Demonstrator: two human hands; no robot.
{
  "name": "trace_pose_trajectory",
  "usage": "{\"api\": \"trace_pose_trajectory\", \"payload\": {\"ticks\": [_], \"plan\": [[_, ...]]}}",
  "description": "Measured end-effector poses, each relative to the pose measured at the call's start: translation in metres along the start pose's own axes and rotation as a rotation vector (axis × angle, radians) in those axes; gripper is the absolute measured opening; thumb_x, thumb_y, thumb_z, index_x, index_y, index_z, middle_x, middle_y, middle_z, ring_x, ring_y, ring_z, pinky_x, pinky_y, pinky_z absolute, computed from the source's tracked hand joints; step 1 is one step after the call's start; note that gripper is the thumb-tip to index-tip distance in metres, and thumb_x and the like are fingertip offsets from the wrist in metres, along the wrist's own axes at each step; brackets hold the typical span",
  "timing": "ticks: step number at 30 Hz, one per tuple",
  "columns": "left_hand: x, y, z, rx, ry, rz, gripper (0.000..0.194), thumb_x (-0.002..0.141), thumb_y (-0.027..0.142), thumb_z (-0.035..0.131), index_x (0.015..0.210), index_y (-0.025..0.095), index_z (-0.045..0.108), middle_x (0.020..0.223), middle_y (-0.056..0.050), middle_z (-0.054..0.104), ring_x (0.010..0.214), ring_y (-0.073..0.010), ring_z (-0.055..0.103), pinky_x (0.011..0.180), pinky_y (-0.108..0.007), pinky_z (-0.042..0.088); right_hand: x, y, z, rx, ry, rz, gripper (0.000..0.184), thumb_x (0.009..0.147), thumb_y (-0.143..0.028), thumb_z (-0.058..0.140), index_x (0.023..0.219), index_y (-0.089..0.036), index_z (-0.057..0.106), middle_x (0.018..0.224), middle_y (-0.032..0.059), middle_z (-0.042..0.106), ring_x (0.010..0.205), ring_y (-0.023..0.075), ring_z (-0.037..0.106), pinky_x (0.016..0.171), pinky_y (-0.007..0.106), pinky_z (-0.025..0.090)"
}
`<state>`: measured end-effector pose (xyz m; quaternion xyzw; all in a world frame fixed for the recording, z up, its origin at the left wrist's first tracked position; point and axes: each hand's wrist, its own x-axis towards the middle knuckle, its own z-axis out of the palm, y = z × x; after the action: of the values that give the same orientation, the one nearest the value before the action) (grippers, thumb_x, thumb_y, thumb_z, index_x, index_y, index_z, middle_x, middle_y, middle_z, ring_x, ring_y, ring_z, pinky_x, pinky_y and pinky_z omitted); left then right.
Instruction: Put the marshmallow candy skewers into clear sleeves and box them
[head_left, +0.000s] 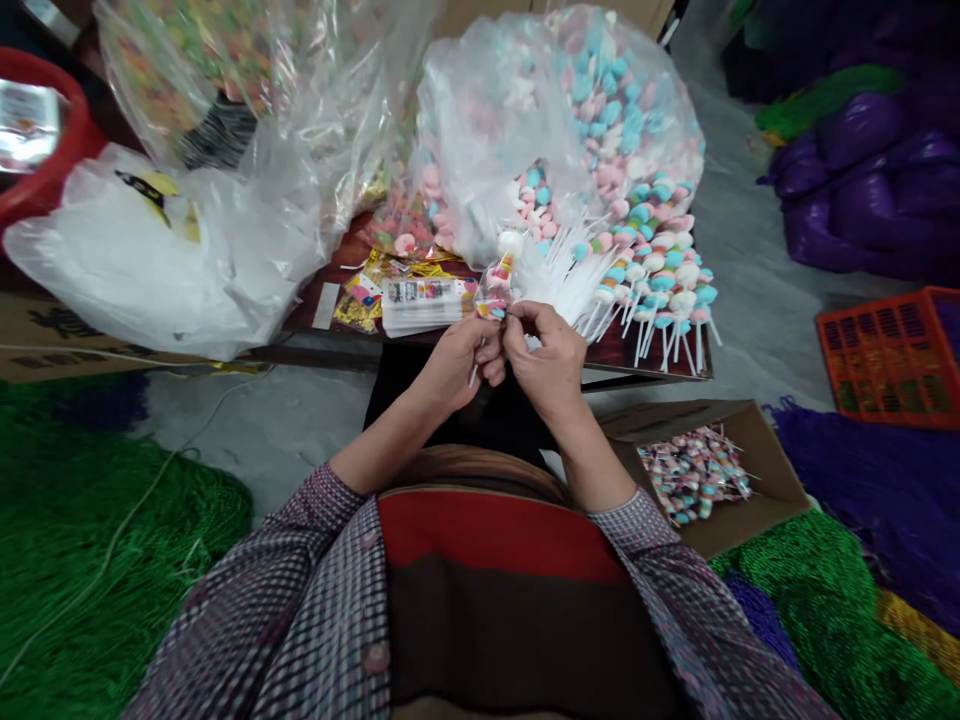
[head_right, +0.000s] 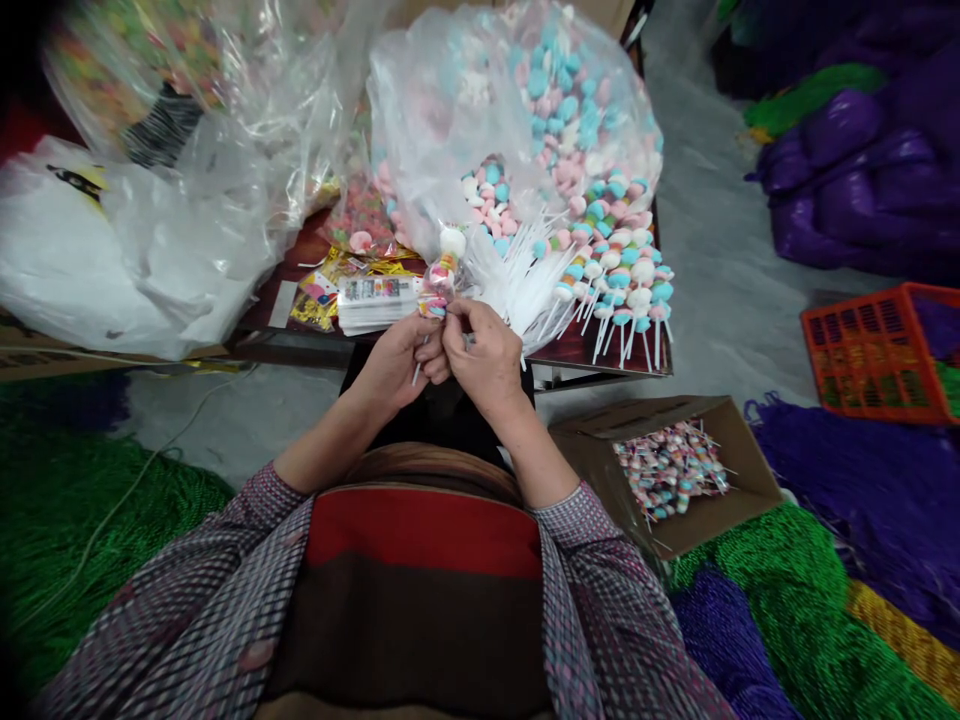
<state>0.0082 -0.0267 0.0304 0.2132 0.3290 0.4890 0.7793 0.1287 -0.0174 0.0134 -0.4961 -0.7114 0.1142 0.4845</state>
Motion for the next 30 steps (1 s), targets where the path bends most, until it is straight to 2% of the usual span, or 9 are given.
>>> {"api": "trace_pose_trajectory", "payload": {"ticks": [9,11,13,16,19,22,24,27,30], "plan": [[0.004,-0.01,-0.003,0.094,0.104,0.02,0.021,0.089,0.033,0.062,0.078,0.022,0.049,0.044,0.013,0.033,0.033,-0.0051,0.032,0.039,-0.02,0.03,-0.002,0.002,0.001,-0.08,-0.014,-0.056,0.012,0.088,-0.015,0.054,0.086,-0.023,0.062,0.075,-0.0012,0.069,0.066,0.0123,0.063,0.067,0.026,0.052],[0.009,-0.014,-0.006,0.136,0.176,0.095,0.013,0.09,0.025,0.058,0.079,0.021,0.053,0.048,0.011,0.041,0.038,-0.005,0.038,0.045,-0.019,0.035,-0.006,0.001,0.002,-0.122,-0.051,-0.15,0.013,0.088,-0.014,0.052,0.084,-0.023,0.061,0.073,-0.0006,0.068,0.065,0.0126,0.062,0.065,0.026,0.05],[0.016,-0.018,-0.011,0.188,0.232,0.213,0.006,0.085,0.014,0.057,0.082,0.019,0.058,0.059,0.007,0.054,0.052,-0.0057,0.051,0.059,-0.019,0.045,-0.013,0.0,0.005,-0.161,-0.087,-0.245,0.016,0.089,-0.013,0.05,0.081,-0.023,0.061,0.07,-0.0003,0.066,0.064,0.0129,0.06,0.064,0.026,0.048],[0.023,-0.021,-0.02,0.327,0.245,0.385,0.008,0.082,0.015,0.063,0.088,0.019,0.064,0.074,0.004,0.064,0.072,-0.009,0.059,0.076,-0.022,0.05,-0.023,-0.001,0.009,-0.174,-0.104,-0.289,0.019,0.089,-0.012,0.048,0.078,-0.022,0.06,0.066,-0.0003,0.062,0.063,0.013,0.058,0.062,0.026,0.046],[0.027,-0.022,-0.03,0.442,0.242,0.401,0.009,0.085,0.027,0.062,0.088,0.019,0.066,0.076,0.001,0.066,0.074,-0.0124,0.06,0.075,-0.025,0.051,-0.028,-0.003,0.01,-0.009,-0.143,-0.134,0.015,0.089,-0.016,0.05,0.08,-0.022,0.061,0.068,-0.0005,0.062,0.062,0.0124,0.057,0.062,0.027,0.046],[0.03,-0.021,-0.036,0.425,0.191,0.375,0.014,0.085,0.025,0.056,0.091,0.019,0.067,0.081,-0.003,0.071,0.081,-0.0162,0.065,0.075,-0.028,0.052,-0.027,-0.007,0.005,0.313,-0.194,0.252,0.01,0.094,-0.029,0.054,0.096,-0.023,0.062,0.075,-0.0023,0.064,0.061,0.0112,0.058,0.063,0.027,0.049],[0.029,-0.019,-0.037,0.419,0.143,0.411,0.018,0.082,0.022,0.055,0.096,0.02,0.067,0.084,-0.004,0.072,0.084,-0.0176,0.067,0.077,-0.029,0.054,-0.024,-0.011,0.0,0.505,-0.269,0.45,0.019,0.094,-0.039,0.058,0.106,-0.025,0.061,0.079,-0.003,0.066,0.063,0.0111,0.06,0.064,0.027,0.051],[0.024,-0.017,-0.034,0.44,0.133,0.344,0.027,0.081,0.027,0.058,0.106,0.022,0.066,0.084,-0.004,0.072,0.072,-0.0168,0.065,0.067,-0.029,0.054,-0.022,-0.018,-0.004,0.671,-0.426,0.564,0.03,0.089,-0.05,0.065,0.103,-0.024,0.064,0.08,-0.002,0.067,0.068,0.012,0.063,0.065,0.027,0.053],[0.017,-0.016,-0.028,0.437,0.106,0.193,0.035,0.082,0.038,0.058,0.113,0.022,0.064,0.082,-0.004,0.071,0.052,-0.0121,0.053,0.049,-0.026,0.043,-0.022,-0.023,0.0,0.767,-0.442,0.648,0.037,0.08,-0.057,0.075,0.091,-0.022,0.066,0.07,-0.0042,0.063,0.061,0.0102,0.059,0.061,0.026,0.052]]}}
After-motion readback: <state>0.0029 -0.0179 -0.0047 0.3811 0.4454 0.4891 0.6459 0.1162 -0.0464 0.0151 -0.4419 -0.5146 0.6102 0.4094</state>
